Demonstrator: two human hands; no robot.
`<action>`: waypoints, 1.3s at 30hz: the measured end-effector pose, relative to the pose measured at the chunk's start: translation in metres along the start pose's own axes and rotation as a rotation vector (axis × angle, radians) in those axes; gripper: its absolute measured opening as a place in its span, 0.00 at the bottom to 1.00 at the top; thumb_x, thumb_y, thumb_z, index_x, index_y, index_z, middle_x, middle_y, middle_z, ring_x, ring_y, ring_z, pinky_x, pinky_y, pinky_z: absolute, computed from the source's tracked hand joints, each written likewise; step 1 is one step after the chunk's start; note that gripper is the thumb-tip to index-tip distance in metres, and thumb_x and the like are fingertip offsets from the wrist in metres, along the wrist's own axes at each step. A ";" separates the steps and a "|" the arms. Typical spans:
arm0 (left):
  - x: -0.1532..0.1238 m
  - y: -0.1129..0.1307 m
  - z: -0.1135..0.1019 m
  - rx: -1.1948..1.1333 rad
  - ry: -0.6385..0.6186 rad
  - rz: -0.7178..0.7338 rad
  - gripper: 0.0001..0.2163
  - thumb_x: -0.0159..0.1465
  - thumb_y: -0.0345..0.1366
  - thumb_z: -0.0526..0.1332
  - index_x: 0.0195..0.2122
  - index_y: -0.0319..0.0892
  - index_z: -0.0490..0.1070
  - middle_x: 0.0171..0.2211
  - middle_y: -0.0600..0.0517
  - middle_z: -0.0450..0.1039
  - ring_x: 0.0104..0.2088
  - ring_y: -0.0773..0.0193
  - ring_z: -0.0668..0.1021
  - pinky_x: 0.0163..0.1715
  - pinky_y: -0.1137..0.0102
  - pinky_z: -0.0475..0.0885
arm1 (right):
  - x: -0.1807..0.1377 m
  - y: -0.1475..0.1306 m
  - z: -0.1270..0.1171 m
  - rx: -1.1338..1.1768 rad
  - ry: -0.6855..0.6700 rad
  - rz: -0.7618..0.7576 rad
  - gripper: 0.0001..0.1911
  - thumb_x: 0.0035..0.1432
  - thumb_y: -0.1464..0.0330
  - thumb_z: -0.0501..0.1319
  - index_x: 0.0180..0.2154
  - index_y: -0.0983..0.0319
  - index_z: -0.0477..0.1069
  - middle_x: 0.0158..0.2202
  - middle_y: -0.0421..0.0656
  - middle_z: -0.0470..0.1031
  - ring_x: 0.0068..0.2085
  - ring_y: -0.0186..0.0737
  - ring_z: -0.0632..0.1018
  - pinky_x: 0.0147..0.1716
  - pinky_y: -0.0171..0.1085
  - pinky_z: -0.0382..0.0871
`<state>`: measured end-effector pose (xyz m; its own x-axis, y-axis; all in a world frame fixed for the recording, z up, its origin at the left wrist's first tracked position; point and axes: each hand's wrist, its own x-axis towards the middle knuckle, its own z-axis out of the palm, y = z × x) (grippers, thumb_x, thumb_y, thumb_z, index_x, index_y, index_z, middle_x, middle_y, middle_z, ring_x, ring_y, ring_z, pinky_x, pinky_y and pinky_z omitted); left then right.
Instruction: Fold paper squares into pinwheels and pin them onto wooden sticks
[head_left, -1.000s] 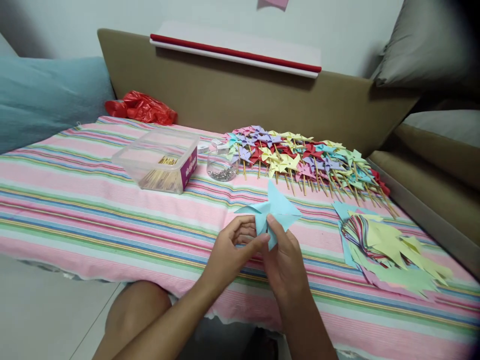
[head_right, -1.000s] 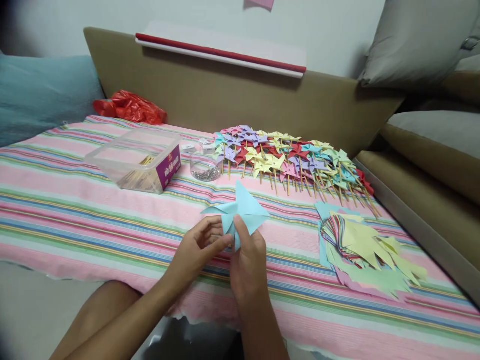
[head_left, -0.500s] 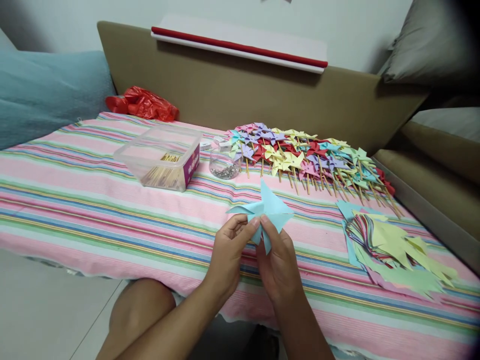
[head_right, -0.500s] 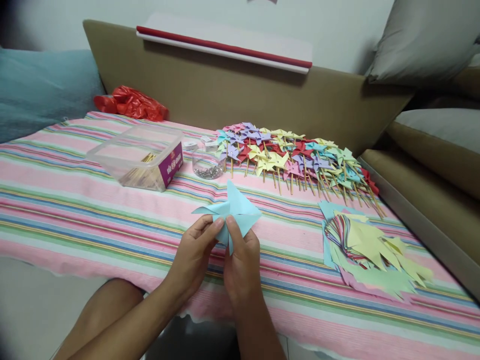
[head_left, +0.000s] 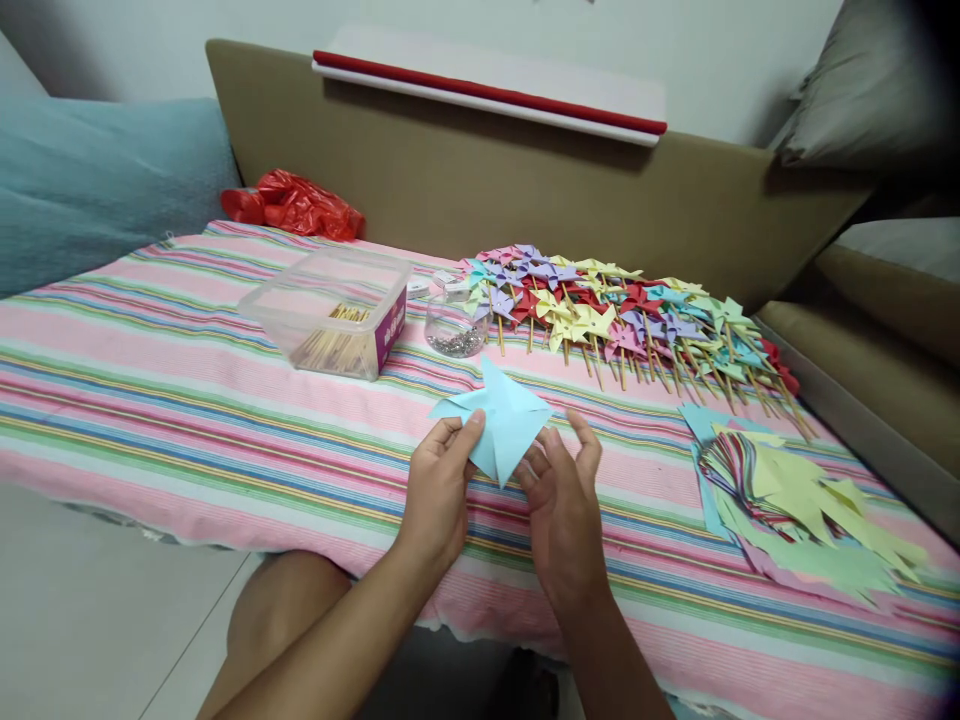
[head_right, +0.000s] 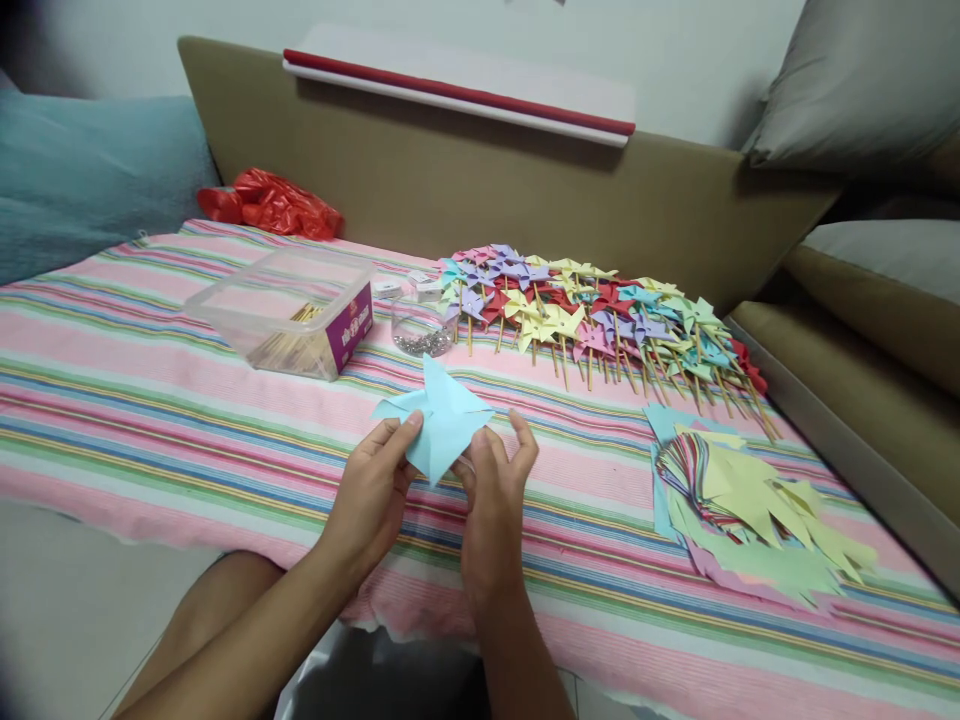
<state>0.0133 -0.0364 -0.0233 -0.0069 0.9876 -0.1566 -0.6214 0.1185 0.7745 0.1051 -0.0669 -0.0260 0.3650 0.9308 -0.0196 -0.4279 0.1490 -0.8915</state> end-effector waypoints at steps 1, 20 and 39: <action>0.003 0.001 -0.002 -0.022 0.017 -0.001 0.13 0.57 0.41 0.73 0.32 0.38 0.74 0.30 0.55 0.73 0.30 0.69 0.73 0.32 0.75 0.70 | 0.000 0.000 -0.002 -0.040 -0.007 -0.043 0.34 0.63 0.60 0.64 0.63 0.48 0.50 0.53 0.43 0.76 0.50 0.43 0.80 0.50 0.47 0.75; -0.005 0.006 -0.005 0.387 -0.001 0.164 0.16 0.58 0.44 0.71 0.26 0.41 0.67 0.22 0.59 0.57 0.24 0.71 0.59 0.24 0.74 0.56 | 0.006 0.003 -0.011 -0.326 -0.087 -0.112 0.10 0.60 0.58 0.67 0.36 0.58 0.77 0.38 0.40 0.73 0.41 0.39 0.76 0.44 0.40 0.73; -0.009 0.005 -0.001 0.471 -0.086 0.168 0.19 0.59 0.46 0.70 0.25 0.42 0.62 0.21 0.60 0.47 0.23 0.70 0.51 0.23 0.72 0.48 | 0.005 0.002 -0.003 -0.414 0.096 -0.132 0.14 0.54 0.58 0.70 0.29 0.60 0.70 0.35 0.38 0.68 0.24 0.28 0.65 0.24 0.34 0.63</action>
<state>0.0096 -0.0452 -0.0188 0.0010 0.9996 0.0295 -0.1964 -0.0287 0.9801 0.1087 -0.0633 -0.0294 0.4780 0.8745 0.0821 -0.0122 0.1000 -0.9949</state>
